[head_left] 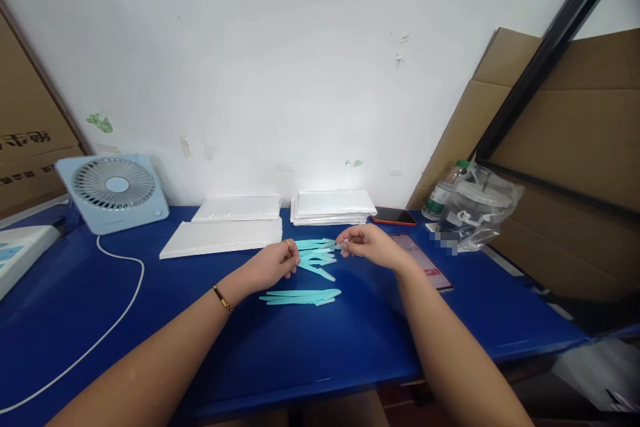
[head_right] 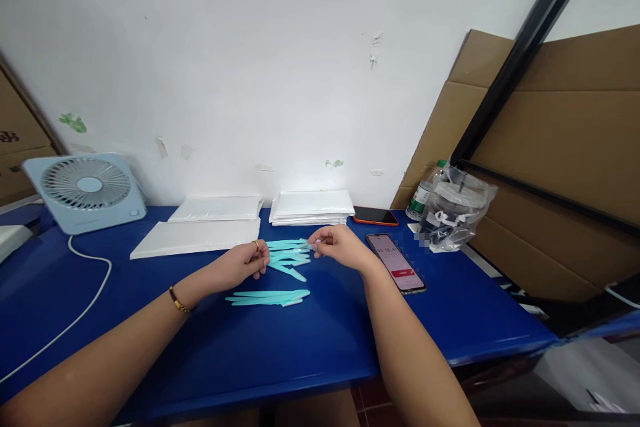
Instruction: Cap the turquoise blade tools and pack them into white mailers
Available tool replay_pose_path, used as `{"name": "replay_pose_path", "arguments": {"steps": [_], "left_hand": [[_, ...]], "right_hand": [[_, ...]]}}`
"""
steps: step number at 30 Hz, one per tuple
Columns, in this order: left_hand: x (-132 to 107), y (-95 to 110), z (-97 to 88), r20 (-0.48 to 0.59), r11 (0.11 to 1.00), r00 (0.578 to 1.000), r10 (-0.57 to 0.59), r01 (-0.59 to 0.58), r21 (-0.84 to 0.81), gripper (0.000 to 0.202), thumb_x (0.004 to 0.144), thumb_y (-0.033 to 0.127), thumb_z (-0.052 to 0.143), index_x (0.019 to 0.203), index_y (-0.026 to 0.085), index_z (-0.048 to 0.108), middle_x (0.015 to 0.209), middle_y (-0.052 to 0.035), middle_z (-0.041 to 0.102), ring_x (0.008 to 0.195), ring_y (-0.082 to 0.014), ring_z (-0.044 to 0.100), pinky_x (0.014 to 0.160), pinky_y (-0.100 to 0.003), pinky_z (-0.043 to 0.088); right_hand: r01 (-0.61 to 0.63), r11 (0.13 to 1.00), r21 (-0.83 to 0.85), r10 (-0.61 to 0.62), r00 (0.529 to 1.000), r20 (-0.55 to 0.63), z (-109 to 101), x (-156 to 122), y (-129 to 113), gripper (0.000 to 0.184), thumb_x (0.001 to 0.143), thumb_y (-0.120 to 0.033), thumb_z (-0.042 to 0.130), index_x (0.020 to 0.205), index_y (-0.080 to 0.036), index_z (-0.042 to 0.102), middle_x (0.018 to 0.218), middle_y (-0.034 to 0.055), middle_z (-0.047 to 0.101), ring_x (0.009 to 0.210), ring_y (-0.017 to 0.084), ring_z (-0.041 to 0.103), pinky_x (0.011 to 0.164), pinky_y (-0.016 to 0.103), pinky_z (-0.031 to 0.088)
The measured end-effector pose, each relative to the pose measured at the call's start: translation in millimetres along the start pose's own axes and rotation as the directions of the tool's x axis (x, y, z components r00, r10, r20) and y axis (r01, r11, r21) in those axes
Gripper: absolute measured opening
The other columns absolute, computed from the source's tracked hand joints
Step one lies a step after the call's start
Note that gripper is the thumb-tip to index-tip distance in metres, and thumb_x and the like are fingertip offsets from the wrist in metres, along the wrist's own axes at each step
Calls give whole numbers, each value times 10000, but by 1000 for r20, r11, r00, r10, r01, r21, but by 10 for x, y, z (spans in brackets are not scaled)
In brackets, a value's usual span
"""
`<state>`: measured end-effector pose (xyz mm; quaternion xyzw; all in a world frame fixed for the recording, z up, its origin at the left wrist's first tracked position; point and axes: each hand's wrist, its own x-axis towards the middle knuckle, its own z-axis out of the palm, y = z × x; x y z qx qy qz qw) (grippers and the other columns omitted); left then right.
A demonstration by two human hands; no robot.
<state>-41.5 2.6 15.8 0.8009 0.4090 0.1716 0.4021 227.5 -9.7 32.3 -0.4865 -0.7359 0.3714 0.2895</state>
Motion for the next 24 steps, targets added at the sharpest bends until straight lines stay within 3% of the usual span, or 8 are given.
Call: {"name": "replay_pose_path", "arguments": {"steps": [4,15,18,21,24], "left_hand": [[31,-42,9,-31,1000,1000,7,-7,14,248,839,452,420,829,208,467,755,-1,620,662,-146,593,596,-252,434],[47,-7,46,-53,996,996,68,-65,67,223,856,414,397,857,204,475,747,7,598,668,-139,571,614,-253,437],[77,-15,65,-154,975,983,102,-69,209,212,850,377,408,918,206,514,823,-16,610,750,-162,571,682,-281,437],[59,2,46,-242,929,958,156,-59,365,273,805,368,489,1018,206,538,1006,-58,595,919,-204,549,792,-315,419],[-21,64,10,-67,918,988,141,-105,382,290,769,434,538,958,219,585,966,-40,597,857,-192,555,722,-285,428]], "right_hand": [[4,987,159,-5,1000,6,44,19,-29,293,777,-363,597,945,-127,639,710,55,678,684,151,644,612,243,475],[17,962,272,-37,997,68,337,118,-36,298,764,-359,620,952,-128,632,746,52,677,748,177,674,700,289,516],[29,991,131,-29,1000,3,315,144,11,290,771,-349,600,972,-143,634,782,52,678,753,175,665,688,281,506],[10,976,-217,-60,973,-225,126,115,68,221,773,-287,576,939,-169,662,833,48,683,749,159,631,686,261,470],[-122,882,-455,-15,958,-286,-89,55,137,141,748,-214,562,809,-182,686,809,34,681,729,150,606,661,239,433]]}}
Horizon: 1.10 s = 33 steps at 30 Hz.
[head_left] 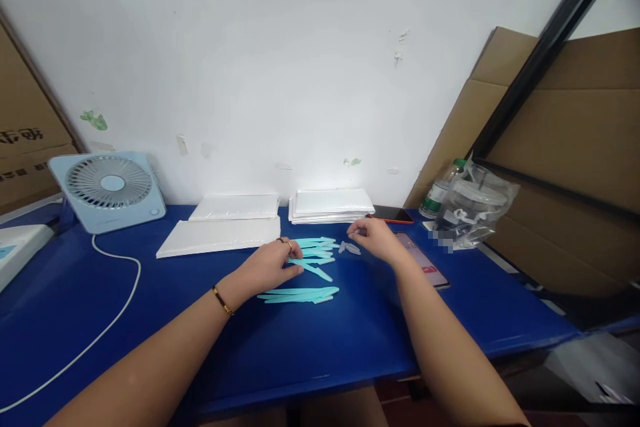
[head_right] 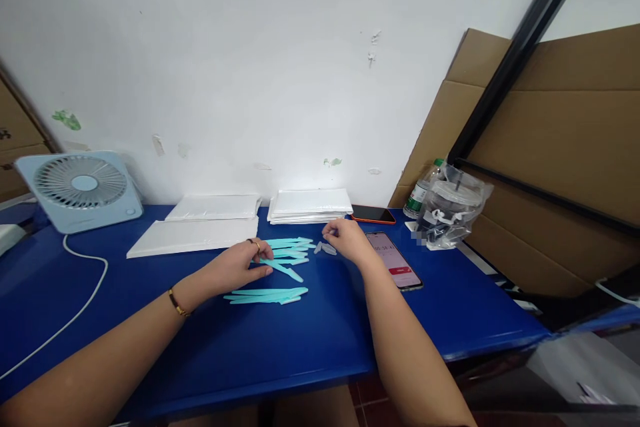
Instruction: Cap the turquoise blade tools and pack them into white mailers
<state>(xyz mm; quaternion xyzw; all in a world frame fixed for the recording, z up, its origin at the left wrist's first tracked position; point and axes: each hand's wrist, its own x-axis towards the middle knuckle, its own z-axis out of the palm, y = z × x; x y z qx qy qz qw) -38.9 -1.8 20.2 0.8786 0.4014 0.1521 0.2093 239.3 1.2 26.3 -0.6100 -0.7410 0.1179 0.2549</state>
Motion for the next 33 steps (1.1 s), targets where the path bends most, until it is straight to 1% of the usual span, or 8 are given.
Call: {"name": "replay_pose_path", "arguments": {"steps": [3,7,10,14,19,23,26,33], "left_hand": [[-70,76,-43,214,999,976,46,-39,-35,319,685,484,623,874,227,627,881,-20,613,764,-172,556,608,-248,404],[-87,124,-32,286,998,958,2,15,-57,237,705,432,599,777,210,636,780,-15,634,667,-152,547,537,-239,365],[-67,98,-14,279,993,960,-26,56,-101,211,744,391,537,728,197,619,724,-13,632,624,-140,538,517,-232,363],[-56,63,-10,268,986,963,-21,64,-156,213,722,384,562,815,203,624,745,-9,642,637,-138,561,527,-219,386],[-60,108,-20,232,999,972,45,-37,-36,166,706,357,582,752,213,650,717,-3,646,620,-131,552,528,-224,357],[-63,123,-14,205,995,975,86,-93,21,205,675,398,619,763,215,653,725,-9,646,637,-144,547,509,-229,328],[-63,107,14,231,995,969,92,-97,8,120,706,283,543,715,209,637,677,1,646,588,-126,535,514,-226,333],[-25,47,25,100,985,993,54,-70,156,166,727,218,455,649,187,598,634,-19,609,561,-130,503,532,-241,336]], "right_hand": [[-76,985,-157,97,987,129,-28,1,102,100,679,-201,623,751,-185,690,765,31,676,699,152,595,604,224,402],[-81,971,-225,130,969,211,78,20,110,106,654,-213,665,752,-178,686,782,41,676,714,153,590,593,216,383],[-61,978,-201,108,967,232,93,19,79,91,686,-219,647,762,-176,674,798,42,677,722,152,590,589,213,381],[-25,991,-132,55,973,224,25,-10,32,107,753,-234,581,781,-167,659,777,40,679,689,141,591,576,209,384],[-26,995,-100,50,968,246,-9,-26,10,117,746,-230,588,756,-165,685,714,39,676,641,141,587,561,217,385],[-17,998,-63,28,984,178,-44,-22,38,148,747,-263,588,775,-173,702,752,37,680,671,148,593,583,225,395],[-15,1000,9,13,983,181,-86,-34,26,198,762,-302,576,821,-163,705,737,44,671,656,152,591,580,232,409],[120,946,301,-228,908,353,-80,-102,-148,237,813,-315,525,929,-169,671,793,33,668,693,141,600,625,233,454]]}}
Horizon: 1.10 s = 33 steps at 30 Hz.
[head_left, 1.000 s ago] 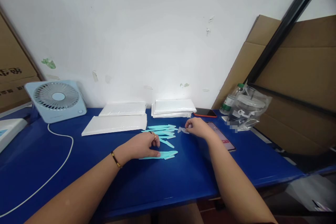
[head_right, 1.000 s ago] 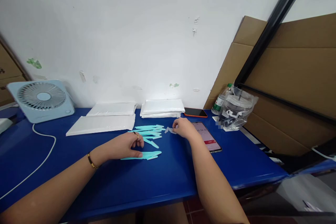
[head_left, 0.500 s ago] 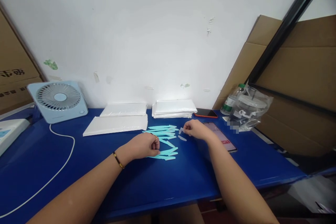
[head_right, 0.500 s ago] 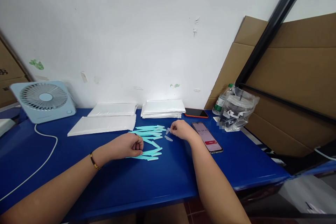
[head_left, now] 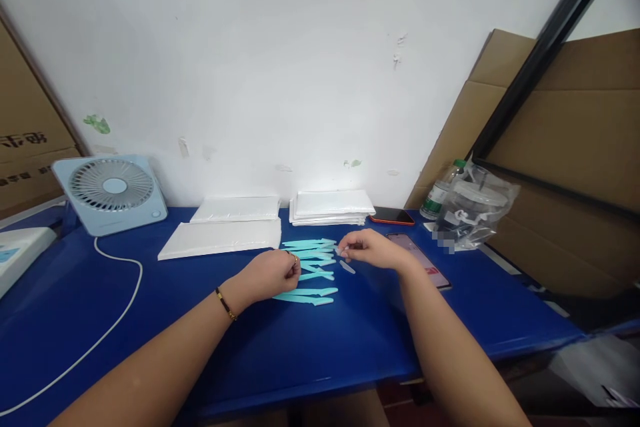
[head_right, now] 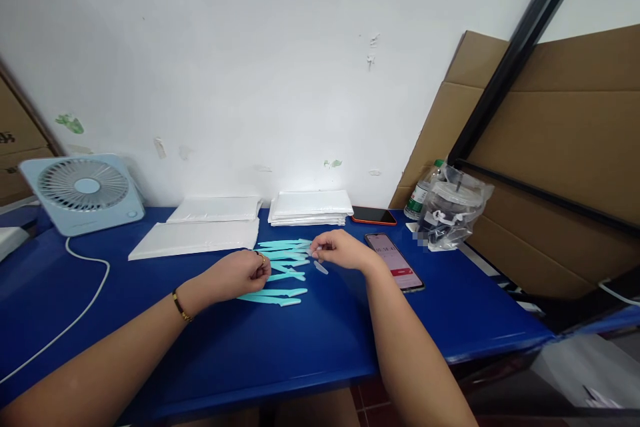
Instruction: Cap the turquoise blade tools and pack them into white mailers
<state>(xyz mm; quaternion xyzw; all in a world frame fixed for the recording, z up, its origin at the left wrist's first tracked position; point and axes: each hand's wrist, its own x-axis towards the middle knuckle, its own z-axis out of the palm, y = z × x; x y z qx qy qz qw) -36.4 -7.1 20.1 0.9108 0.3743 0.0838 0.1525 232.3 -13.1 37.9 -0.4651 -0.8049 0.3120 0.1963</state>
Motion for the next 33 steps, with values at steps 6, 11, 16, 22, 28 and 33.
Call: {"name": "replay_pose_path", "arguments": {"steps": [6,11,16,22,28,33], "left_hand": [[16,-63,-67,-49,1000,999,-7,6,-12,150,743,221,439,685,194,576,654,-12,597,595,-142,513,537,-234,327],[25,-50,-70,-49,1000,999,3,-3,-2,148,746,217,428,660,192,545,632,-6,574,574,-134,492,529,-232,312],[37,-54,-66,-51,1000,999,8,-7,9,156,760,226,418,675,195,545,633,-4,571,577,-134,489,537,-233,312],[34,-43,-92,-58,1000,998,-2,3,19,182,782,242,410,679,188,550,640,-11,569,595,-136,493,549,-236,318],[31,-33,-88,-70,1000,997,10,-11,-4,176,786,229,416,695,187,560,641,-3,567,584,-128,483,547,-226,320],[61,-62,-20,-108,999,994,33,-29,35,178,810,228,410,708,190,551,655,-1,568,592,-129,495,541,-226,324]], "right_hand": [[38,994,-101,-34,999,42,7,9,-24,241,792,-305,562,931,-172,706,840,40,658,701,137,590,612,217,439],[55,991,-122,-47,997,65,10,15,-46,238,795,-292,563,937,-173,712,846,41,659,712,139,590,618,211,431],[59,989,-137,-52,997,52,89,56,-71,225,798,-306,564,900,-168,710,801,31,649,669,126,577,592,203,419],[46,991,-129,-45,999,13,59,50,-28,236,811,-321,546,888,-159,701,810,34,654,675,127,582,598,207,422],[63,991,-118,-64,998,-3,56,48,-3,232,803,-326,561,876,-156,702,805,39,647,668,128,576,588,214,416],[115,988,-100,-120,992,-48,199,116,-49,208,799,-306,571,872,-160,699,767,22,619,634,109,545,569,206,392]]}}
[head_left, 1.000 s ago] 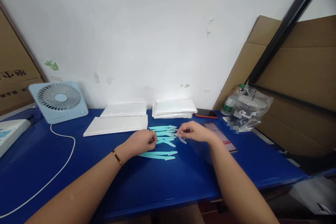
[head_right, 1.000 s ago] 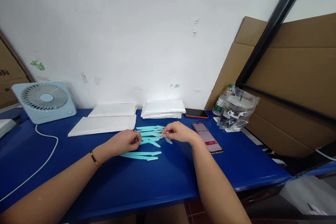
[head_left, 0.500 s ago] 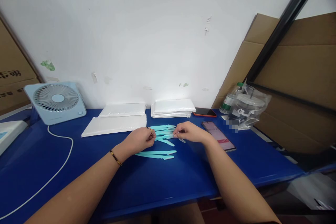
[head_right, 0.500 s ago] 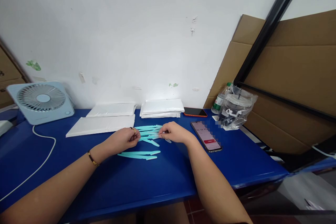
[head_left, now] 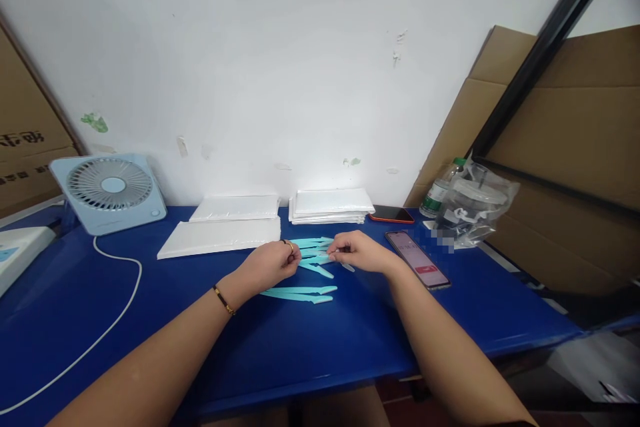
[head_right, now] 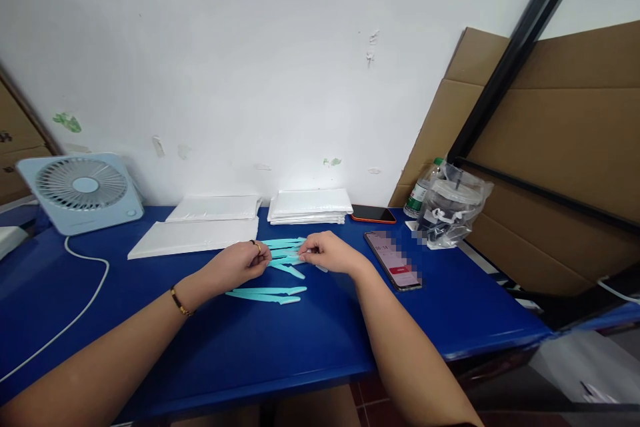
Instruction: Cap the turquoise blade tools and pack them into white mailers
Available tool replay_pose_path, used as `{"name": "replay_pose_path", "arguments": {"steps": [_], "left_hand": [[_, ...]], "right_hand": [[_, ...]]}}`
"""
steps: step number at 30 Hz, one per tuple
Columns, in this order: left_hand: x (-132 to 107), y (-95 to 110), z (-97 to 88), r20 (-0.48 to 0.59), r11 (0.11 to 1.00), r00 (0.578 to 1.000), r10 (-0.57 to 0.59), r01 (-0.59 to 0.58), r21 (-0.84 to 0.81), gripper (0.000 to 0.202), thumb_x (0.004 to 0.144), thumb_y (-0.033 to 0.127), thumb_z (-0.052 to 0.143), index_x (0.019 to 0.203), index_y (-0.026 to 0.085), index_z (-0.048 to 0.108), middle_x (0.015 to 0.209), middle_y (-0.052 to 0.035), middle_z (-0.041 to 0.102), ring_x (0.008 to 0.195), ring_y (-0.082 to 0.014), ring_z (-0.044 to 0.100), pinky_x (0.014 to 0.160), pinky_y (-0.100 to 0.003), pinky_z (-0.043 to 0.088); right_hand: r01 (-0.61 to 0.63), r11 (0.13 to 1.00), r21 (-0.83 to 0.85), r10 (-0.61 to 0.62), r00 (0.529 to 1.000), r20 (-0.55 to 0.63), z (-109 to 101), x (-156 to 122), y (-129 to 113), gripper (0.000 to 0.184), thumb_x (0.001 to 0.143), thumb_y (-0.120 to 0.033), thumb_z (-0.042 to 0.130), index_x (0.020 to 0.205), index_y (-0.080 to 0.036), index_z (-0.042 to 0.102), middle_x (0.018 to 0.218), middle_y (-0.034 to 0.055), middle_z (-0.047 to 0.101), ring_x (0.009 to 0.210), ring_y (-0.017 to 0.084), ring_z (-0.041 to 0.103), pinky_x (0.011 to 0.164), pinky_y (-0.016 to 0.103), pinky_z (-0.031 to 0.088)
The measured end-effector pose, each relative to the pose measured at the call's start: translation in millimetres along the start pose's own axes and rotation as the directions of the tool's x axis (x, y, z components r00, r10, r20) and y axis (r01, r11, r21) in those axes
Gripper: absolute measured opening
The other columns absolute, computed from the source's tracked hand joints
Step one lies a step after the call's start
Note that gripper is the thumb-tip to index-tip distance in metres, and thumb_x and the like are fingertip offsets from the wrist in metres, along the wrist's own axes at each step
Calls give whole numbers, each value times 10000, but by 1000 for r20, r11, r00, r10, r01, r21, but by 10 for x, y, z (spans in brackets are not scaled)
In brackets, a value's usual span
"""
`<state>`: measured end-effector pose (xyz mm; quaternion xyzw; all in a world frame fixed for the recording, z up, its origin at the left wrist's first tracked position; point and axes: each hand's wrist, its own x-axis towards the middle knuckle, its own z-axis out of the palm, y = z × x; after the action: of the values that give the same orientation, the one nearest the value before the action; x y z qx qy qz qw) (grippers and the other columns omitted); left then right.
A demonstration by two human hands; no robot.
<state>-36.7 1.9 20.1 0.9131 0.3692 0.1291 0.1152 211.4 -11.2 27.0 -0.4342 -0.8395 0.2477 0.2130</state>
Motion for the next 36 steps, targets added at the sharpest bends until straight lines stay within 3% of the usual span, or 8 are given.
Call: {"name": "replay_pose_path", "arguments": {"steps": [4,8,10,12,15,20,26,36], "left_hand": [[31,-57,77,-58,999,998,-23,24,23,224,850,258,388,785,183,590,763,-28,603,665,-143,537,615,-245,387],[16,-50,44,-177,999,983,-38,37,-10,236,828,303,473,997,194,596,1010,-56,607,930,-197,549,800,-298,424],[-14,-13,2,-109,998,994,-8,2,-57,247,803,353,524,984,205,605,998,-44,609,901,-191,557,769,-287,434],[-44,29,-23,39,993,998,41,-37,-113,249,768,400,575,933,221,626,925,-18,625,788,-162,568,662,-249,428],[-61,79,-9,172,991,982,82,-61,-123,193,744,373,604,873,239,656,833,7,649,704,-138,560,567,-220,378],[-37,105,45,154,997,985,78,-81,12,125,750,249,547,775,220,666,718,2,657,644,-132,554,539,-224,336],[-14,87,66,103,970,988,112,-131,205,140,697,155,514,718,195,647,678,-17,653,605,-144,550,542,-242,338],[6,49,53,53,999,998,45,-46,18,206,700,145,475,760,203,663,690,1,663,610,-123,559,574,-211,393]], "right_hand": [[-10,1000,-27,9,998,-65,75,61,-13,208,817,-296,547,874,-165,697,795,33,625,645,110,543,579,212,388],[-117,986,-117,92,975,-204,1,36,50,199,797,-294,555,886,-174,687,829,39,648,689,125,565,623,225,403],[-213,964,-162,185,968,-169,-71,-14,94,172,759,-296,583,821,-173,687,761,28,654,655,127,563,592,223,396],[-283,938,-200,280,959,-42,-124,-62,130,137,691,-293,637,739,-173,684,697,17,657,618,131,562,549,219,384],[-309,919,-245,341,935,98,-133,-88,148,99,618,-253,676,679,-175,672,689,8,662,598,130,563,520,214,377],[-287,924,-254,325,938,122,-96,-71,135,65,633,-227,643,659,-167,643,663,10,647,579,124,556,504,209,372],[-239,971,-21,239,956,172,-147,-115,99,116,682,-251,613,758,-164,626,609,-1,634,558,123,587,522,202,418],[-135,991,9,131,974,184,-87,-64,35,86,666,-214,629,726,-159,657,626,-6,652,565,113,593,541,192,435]]}}
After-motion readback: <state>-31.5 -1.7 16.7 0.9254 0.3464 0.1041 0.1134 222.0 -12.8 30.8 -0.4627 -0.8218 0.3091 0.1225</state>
